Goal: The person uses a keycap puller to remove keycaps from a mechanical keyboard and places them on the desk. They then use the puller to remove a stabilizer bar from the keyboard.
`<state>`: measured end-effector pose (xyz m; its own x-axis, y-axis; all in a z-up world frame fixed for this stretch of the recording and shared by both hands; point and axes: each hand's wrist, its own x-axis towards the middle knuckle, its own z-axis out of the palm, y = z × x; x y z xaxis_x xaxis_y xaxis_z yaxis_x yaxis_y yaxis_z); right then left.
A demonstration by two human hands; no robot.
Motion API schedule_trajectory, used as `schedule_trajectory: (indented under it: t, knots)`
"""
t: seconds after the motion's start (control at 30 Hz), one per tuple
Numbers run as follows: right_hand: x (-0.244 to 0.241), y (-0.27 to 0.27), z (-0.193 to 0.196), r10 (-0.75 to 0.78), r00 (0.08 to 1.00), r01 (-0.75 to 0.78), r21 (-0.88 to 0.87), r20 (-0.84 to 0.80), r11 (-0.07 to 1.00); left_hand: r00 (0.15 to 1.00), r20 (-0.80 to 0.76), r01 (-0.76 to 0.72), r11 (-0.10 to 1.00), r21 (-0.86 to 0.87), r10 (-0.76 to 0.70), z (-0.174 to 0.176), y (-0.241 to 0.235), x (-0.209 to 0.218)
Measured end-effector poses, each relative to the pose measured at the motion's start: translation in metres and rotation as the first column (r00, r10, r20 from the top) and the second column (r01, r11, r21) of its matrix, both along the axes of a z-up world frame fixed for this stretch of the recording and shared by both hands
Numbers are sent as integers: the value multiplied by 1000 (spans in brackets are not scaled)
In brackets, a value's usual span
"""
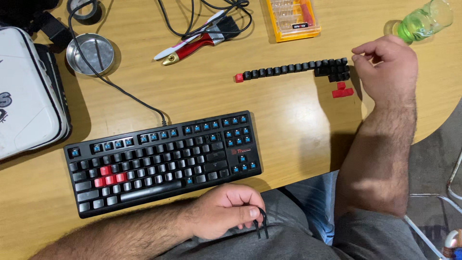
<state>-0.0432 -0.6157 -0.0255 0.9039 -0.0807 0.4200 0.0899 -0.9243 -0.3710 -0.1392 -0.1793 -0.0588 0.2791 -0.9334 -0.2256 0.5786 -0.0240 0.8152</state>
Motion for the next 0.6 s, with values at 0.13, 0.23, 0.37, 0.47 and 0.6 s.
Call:
schedule_trajectory:
  t: [0.13,0.23,0.37,0.47,0.6]
  knots:
    - [2,14,7,6,998,-7,-17,-65,1000,1000,15,11,1000,14,-11,1,0,1]
    - [8,18,4,-29,979,19,-52,-202,998,1000,22,8,1000,-1,-8,-1,-1,0]
    - [12,20,0,27,971,-47,-80,-238,996,1000,-4,10,1000,9,-10,-1,0,0]
    - [11,30,6,-4,962,-18,-78,-274,997,1000,5,10,1000,19,-10,2,-1,2]
    - [13,23,-2,15,969,-40,-97,-245,994,1000,7,5,1000,10,-5,-1,0,1]
